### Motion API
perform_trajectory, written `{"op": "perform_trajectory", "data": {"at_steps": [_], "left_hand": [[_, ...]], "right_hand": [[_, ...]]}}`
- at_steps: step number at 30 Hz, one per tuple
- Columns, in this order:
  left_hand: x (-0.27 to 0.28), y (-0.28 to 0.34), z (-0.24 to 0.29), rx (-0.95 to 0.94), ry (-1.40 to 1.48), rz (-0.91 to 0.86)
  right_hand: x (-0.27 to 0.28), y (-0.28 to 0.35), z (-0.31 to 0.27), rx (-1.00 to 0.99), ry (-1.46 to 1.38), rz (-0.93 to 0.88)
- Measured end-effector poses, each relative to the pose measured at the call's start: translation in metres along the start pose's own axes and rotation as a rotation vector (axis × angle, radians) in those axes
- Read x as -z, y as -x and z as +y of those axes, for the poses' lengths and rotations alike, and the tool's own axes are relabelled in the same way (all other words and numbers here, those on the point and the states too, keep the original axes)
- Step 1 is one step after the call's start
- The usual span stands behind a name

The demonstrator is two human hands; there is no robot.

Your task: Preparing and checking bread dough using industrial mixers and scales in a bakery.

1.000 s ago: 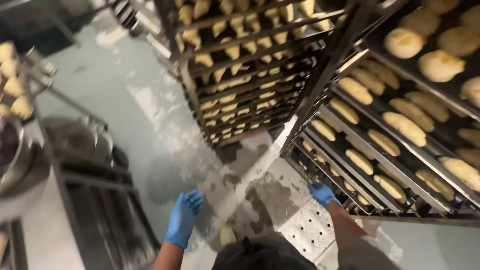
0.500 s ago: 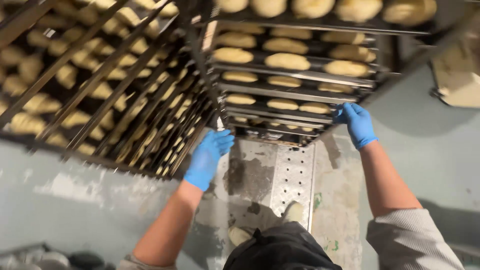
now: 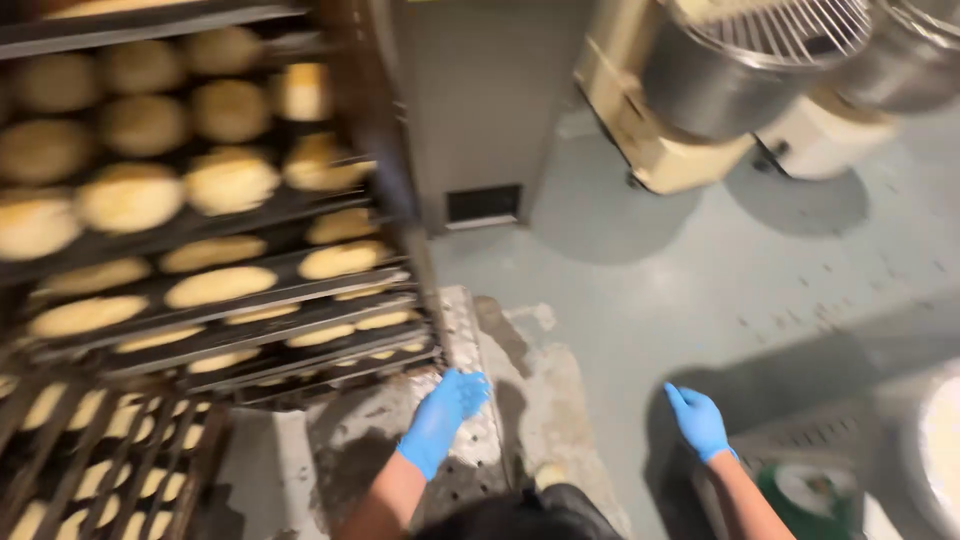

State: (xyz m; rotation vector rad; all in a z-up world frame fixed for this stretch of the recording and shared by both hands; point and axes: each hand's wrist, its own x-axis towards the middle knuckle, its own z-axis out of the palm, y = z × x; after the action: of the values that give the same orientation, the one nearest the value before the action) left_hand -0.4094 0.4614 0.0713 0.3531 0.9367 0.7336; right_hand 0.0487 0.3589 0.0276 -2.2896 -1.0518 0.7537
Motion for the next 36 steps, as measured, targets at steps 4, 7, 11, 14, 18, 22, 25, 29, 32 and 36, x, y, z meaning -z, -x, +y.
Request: {"op": "perform_trajectory", "data": {"at_steps": [4,7,11,14,18,22,25,29,32,36], "left_hand": [[-0.075,-0.070,-0.007,0.063,0.029,0.077],[-0.122,-0.124,0.003,0.059,0.005,0.031],[-0.181,-0.216,0.028,0.096,-0.024,-0.060],[-0.240,-0.288,0.048,0.125,-0.088,-0.065],[-0.340,-0.389,0.066,0.140,-0.145,-0.042],[-0.460,-0.441,0.069,0.334,-0.369,-0.110],[-0.560,-0.492,0.050,0.434,-0.550,-0.293],[-0.649,-0.599,-0.020,0.511,-0.507,-0.586],[-0.706,-0.695,-0.058,0.603,-0.594,-0.546],[-0.622,-0.863,-0.097,0.372,-0.663,-0.366]], "right_hand": [[0.049,-0.054,0.013,-0.002,-0.090,0.019],[0.080,-0.120,-0.002,0.027,-0.091,0.038],[0.107,-0.221,0.004,-0.077,-0.285,0.071],[0.122,-0.286,0.041,-0.195,-0.326,0.127],[0.158,-0.333,0.084,-0.230,-0.412,0.231],[0.186,-0.340,0.119,-0.497,-0.545,0.385],[0.212,-0.358,0.149,-0.576,-0.639,0.492],[0.256,-0.388,0.206,-0.610,-0.581,0.568],[0.302,-0.429,0.250,-0.582,-0.504,0.599],[0.375,-0.504,0.277,-0.696,-0.480,0.568]]}}
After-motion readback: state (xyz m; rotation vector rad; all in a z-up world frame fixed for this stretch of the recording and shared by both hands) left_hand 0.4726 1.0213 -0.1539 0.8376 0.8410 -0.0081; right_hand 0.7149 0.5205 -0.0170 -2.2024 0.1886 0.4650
